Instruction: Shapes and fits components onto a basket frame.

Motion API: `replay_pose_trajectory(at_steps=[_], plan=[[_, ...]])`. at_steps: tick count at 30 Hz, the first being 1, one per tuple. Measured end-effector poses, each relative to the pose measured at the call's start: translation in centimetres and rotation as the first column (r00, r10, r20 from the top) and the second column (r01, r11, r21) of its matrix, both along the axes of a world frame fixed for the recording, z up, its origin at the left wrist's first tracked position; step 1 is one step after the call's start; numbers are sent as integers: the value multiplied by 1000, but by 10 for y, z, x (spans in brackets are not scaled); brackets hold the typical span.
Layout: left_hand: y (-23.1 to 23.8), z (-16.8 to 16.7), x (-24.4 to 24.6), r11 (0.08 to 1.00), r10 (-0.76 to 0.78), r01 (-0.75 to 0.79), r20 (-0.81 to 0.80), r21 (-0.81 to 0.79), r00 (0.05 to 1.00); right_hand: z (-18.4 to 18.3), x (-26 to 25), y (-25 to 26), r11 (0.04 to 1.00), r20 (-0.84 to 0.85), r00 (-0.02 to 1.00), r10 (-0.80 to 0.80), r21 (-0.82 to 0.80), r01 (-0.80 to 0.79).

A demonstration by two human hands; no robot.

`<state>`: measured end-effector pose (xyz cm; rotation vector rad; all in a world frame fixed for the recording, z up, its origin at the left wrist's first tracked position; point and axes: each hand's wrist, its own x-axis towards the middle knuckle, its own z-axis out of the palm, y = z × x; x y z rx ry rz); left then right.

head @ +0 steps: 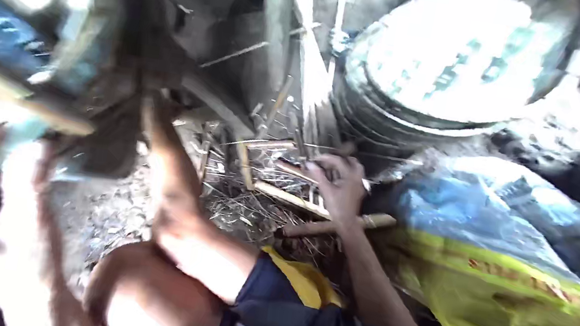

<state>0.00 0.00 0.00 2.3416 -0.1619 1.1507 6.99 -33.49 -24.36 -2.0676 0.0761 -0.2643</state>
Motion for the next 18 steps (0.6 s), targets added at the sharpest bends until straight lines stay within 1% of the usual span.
replay_pose_trajectory(at_steps=[1, 2, 3, 4, 5, 6, 8, 9, 11, 13, 15, 17, 18], plan=[[8, 5, -4, 992, 19, -20, 13, 125, 1000, 12, -1, -4, 999, -7, 1000, -6, 52, 6], [12, 14, -6, 976, 22, -20, -6, 215, 1000, 24, -1, -6, 996, -17, 1000, -3, 84, 4], [13, 28, -8, 959, 26, -6, -67, 282, 997, 37, -2, -4, 994, -29, 1000, 11, 111, -8], [15, 45, -10, 942, 26, 34, -174, 335, 984, 53, -5, 0, 990, -47, 998, 52, 131, -45], [17, 65, -11, 923, 8, 109, -303, 369, 953, 68, -11, 7, 987, -58, 992, 114, 124, -106], [18, 84, -7, 903, -16, 199, -434, 380, 901, 84, -19, 16, 972, -28, 978, 205, 121, -200], [22, 117, 3, 876, -63, 352, -644, 331, 762, 116, -40, 38, 924, 102, 926, 364, 85, -373], [23, 130, 9, 878, -64, 380, -716, 291, 695, 131, -50, 50, 900, 201, 887, 415, 56, -433], [19, 147, 18, 905, -58, 371, -807, 205, 587, 157, -70, 77, 866, 398, 794, 460, -6, -499], [15, 156, 24, 933, -53, 333, -861, 138, 506, 176, -85, 101, 861, 539, 711, 452, -57, -505], [13, 156, 29, 949, -82, 305, -870, 81, 485, 184, -94, 115, 856, 595, 664, 453, -82, -510], [12, 152, 32, 956, -132, 294, -861, 22, 492, 187, -100, 121, 854, 611, 647, 456, -96, -511], [12, 151, 33, 956, -136, 292, -856, 18, 499, 188, -103, 123, 857, 615, 647, 452, -98, -506]])
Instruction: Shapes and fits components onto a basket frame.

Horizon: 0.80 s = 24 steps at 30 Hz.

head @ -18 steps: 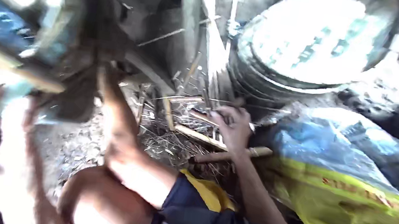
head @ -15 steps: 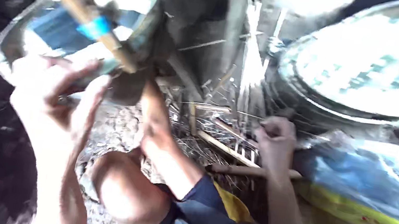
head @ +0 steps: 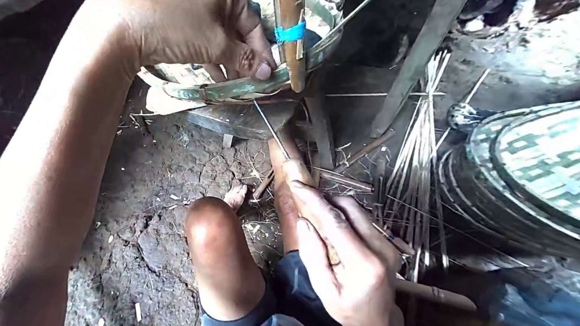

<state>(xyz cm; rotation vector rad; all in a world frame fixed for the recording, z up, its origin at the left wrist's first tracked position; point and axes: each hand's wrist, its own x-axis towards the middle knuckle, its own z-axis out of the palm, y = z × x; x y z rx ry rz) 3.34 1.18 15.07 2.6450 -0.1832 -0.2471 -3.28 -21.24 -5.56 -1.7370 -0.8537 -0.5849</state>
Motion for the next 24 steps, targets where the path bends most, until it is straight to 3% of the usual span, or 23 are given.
replay_pose_trajectory(at_steps=[20, 24], plan=[[2, -13, -5, 1000, -14, 15, 87, -15, 996, 9, -1, 0, 999, -11, 999, -31, -13, 31], [3, -16, -6, 999, -24, 18, 153, 43, 988, 15, -1, -1, 998, 9, 999, -43, -37, 44]])
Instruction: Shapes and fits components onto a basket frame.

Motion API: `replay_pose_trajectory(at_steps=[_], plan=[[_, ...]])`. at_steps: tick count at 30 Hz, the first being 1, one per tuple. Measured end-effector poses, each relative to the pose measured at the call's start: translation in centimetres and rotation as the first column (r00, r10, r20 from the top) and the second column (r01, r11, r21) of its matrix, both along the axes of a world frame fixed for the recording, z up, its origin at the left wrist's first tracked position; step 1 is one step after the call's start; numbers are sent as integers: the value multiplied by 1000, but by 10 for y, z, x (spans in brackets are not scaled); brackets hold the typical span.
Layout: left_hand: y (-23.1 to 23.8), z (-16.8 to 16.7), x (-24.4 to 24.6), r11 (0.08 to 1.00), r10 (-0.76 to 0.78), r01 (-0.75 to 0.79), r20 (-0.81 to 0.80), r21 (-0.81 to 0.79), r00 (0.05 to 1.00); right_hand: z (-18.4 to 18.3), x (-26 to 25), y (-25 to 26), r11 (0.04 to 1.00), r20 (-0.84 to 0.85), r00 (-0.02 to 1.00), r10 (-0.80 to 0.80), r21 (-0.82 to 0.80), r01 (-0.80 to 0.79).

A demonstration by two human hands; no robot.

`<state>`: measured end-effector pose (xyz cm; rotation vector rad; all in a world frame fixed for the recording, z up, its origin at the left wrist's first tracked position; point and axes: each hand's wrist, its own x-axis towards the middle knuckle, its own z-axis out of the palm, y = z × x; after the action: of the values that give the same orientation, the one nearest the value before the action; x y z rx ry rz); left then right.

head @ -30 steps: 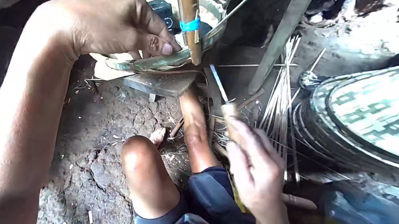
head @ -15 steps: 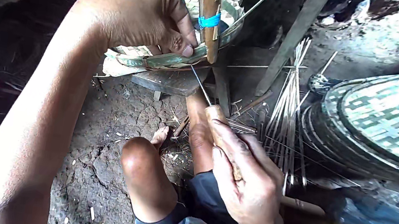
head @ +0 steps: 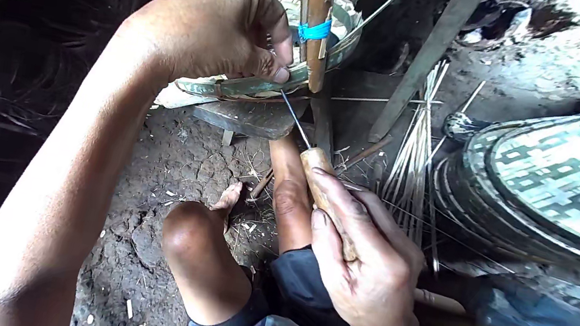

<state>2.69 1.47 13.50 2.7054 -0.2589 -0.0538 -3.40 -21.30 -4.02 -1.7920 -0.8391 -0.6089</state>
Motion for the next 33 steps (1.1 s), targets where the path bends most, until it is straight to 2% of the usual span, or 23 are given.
replay_pose_trajectory(at_steps=[4, 7, 14, 20, 29, 33], plan=[[-1, -9, -6, 999, 34, -39, 122, 34, 992, 31, -2, -5, 988, 32, 997, -65, -139, 68], [-2, -11, -9, 997, 70, -74, 134, 21, 989, 52, -2, -10, 962, 85, 993, -85, -254, 104], [2, -10, -5, 995, 96, -94, 85, -28, 992, 38, -2, -8, 983, 50, 997, -60, -168, 67], [2, -13, -5, 996, 90, -90, 100, -9, 991, 42, -4, -8, 974, 69, 995, -79, -208, 91], [1, -14, -6, 995, 98, -96, 109, -19, 989, 39, -3, -8, 981, 64, 996, -68, -177, 78], [0, -16, -10, 996, 90, -87, 130, -33, 987, 45, -11, -3, 955, 104, 985, -138, -250, 160]])
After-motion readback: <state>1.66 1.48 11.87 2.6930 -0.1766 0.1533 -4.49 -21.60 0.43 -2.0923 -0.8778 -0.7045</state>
